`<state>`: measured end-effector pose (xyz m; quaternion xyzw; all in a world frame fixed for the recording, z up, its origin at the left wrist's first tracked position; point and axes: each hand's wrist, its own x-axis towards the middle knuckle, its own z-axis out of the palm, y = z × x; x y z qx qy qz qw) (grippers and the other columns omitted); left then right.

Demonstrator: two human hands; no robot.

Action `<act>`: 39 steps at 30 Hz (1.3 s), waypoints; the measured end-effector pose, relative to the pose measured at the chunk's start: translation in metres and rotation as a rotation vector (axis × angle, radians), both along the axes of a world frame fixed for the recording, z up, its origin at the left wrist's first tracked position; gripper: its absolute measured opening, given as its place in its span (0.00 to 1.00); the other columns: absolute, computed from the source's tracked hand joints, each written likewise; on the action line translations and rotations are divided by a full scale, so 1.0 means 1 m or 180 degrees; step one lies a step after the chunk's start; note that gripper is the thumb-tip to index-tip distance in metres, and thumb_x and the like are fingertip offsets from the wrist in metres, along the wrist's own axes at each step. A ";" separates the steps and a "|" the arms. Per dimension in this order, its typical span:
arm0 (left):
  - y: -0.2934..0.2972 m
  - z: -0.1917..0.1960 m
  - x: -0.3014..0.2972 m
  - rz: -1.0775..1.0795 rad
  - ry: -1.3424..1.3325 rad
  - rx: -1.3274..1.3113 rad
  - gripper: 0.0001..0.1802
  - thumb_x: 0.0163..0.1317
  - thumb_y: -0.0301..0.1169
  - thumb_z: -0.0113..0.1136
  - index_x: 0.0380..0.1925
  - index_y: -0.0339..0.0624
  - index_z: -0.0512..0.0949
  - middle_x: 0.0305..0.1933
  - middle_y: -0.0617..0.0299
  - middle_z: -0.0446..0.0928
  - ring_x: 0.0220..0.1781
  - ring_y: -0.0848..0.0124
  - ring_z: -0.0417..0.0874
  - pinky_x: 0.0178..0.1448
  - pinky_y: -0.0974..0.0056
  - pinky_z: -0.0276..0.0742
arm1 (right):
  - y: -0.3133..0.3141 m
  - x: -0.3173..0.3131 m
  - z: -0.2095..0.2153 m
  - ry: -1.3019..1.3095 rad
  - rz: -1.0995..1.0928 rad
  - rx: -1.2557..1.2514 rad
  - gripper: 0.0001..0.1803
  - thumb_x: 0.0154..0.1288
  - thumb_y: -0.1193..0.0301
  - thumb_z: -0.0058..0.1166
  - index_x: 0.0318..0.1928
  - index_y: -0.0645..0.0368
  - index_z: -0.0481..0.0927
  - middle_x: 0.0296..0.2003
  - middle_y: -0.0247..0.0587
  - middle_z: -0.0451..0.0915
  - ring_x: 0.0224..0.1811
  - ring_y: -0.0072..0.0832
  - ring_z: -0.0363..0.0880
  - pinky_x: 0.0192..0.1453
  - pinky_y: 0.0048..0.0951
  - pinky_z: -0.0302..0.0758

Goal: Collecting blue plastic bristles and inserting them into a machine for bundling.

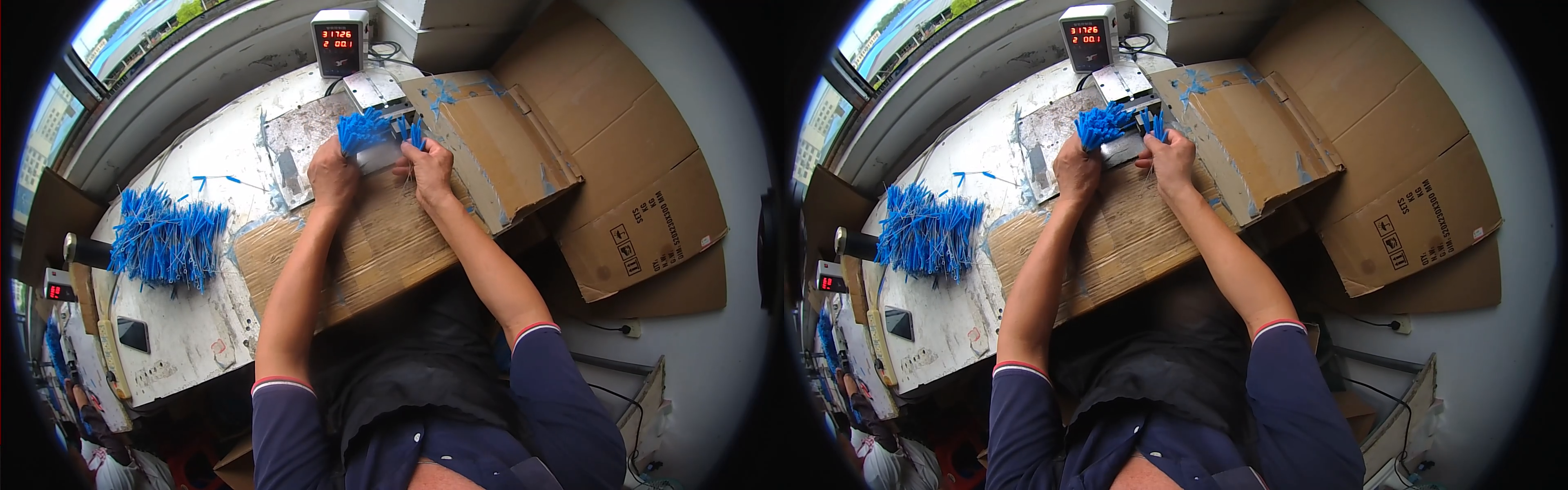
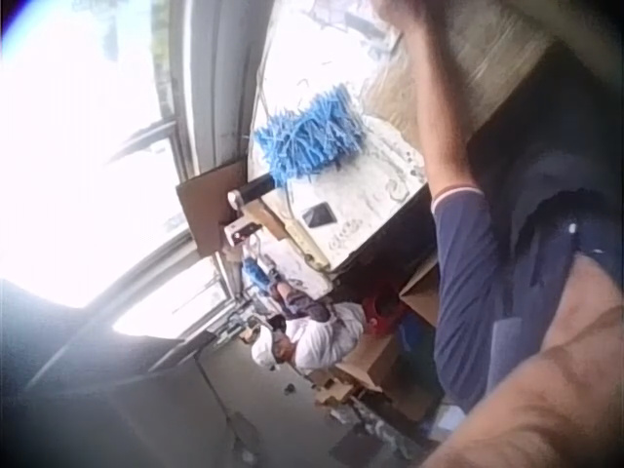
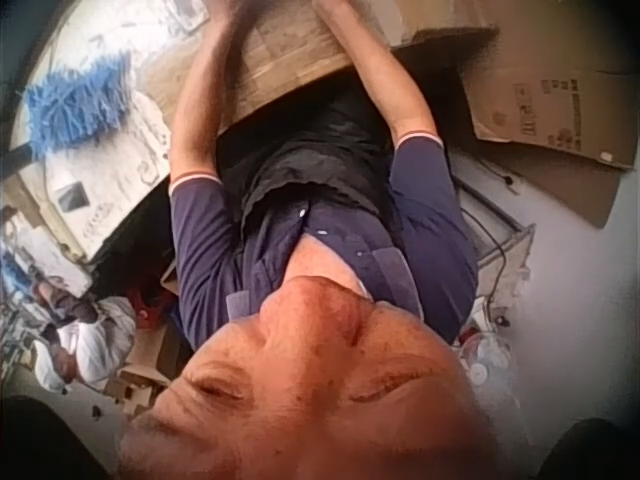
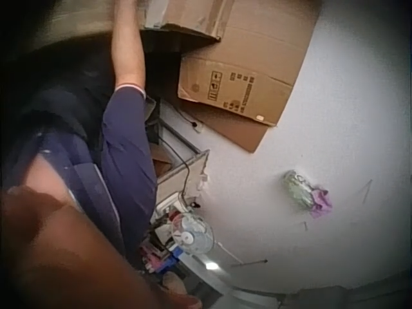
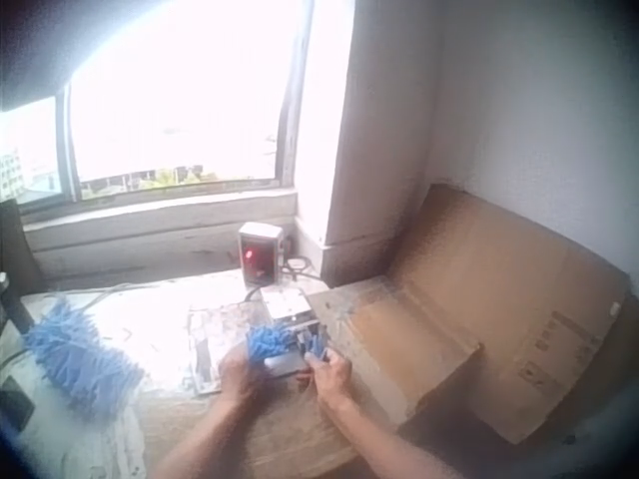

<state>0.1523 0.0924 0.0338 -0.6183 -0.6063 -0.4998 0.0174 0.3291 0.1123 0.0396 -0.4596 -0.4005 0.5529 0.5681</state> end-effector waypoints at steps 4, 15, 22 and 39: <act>0.004 -0.011 -0.010 -0.0006 0.0057 -0.0273 0.08 0.63 0.29 0.59 0.42 0.47 0.82 0.38 0.46 0.84 0.42 0.43 0.85 0.45 0.45 0.78 | -0.006 -0.006 0.007 0.0103 -0.0085 -0.0022 0.04 0.64 0.76 0.64 0.37 0.62 0.81 0.27 0.36 0.82 0.23 0.24 0.82 0.24 0.29 0.85; 0.005 -0.009 -0.001 0.0170 0.0536 0.0040 0.02 0.61 0.26 0.55 0.30 0.42 0.77 0.32 0.50 0.81 0.37 0.49 0.83 0.43 0.46 0.77 | -0.010 0.002 0.011 -0.0276 0.0019 -0.0009 0.04 0.63 0.76 0.62 0.35 0.64 0.81 0.25 0.35 0.80 0.20 0.21 0.79 0.19 0.26 0.80; -0.001 0.002 -0.001 0.0272 -0.0683 0.0202 0.04 0.67 0.31 0.61 0.38 0.45 0.82 0.37 0.48 0.83 0.40 0.47 0.84 0.44 0.48 0.78 | -0.008 0.006 0.010 -0.0439 0.0130 0.0025 0.06 0.62 0.76 0.64 0.37 0.64 0.80 0.26 0.35 0.80 0.19 0.20 0.78 0.18 0.23 0.76; 0.002 -0.008 -0.010 0.0423 -0.0434 0.0009 0.09 0.67 0.39 0.67 0.41 0.48 0.85 0.38 0.47 0.84 0.40 0.45 0.85 0.42 0.49 0.79 | 0.006 -0.015 0.007 -0.1568 -0.0183 0.0063 0.08 0.65 0.73 0.60 0.34 0.68 0.83 0.20 0.44 0.83 0.18 0.29 0.85 0.18 0.31 0.82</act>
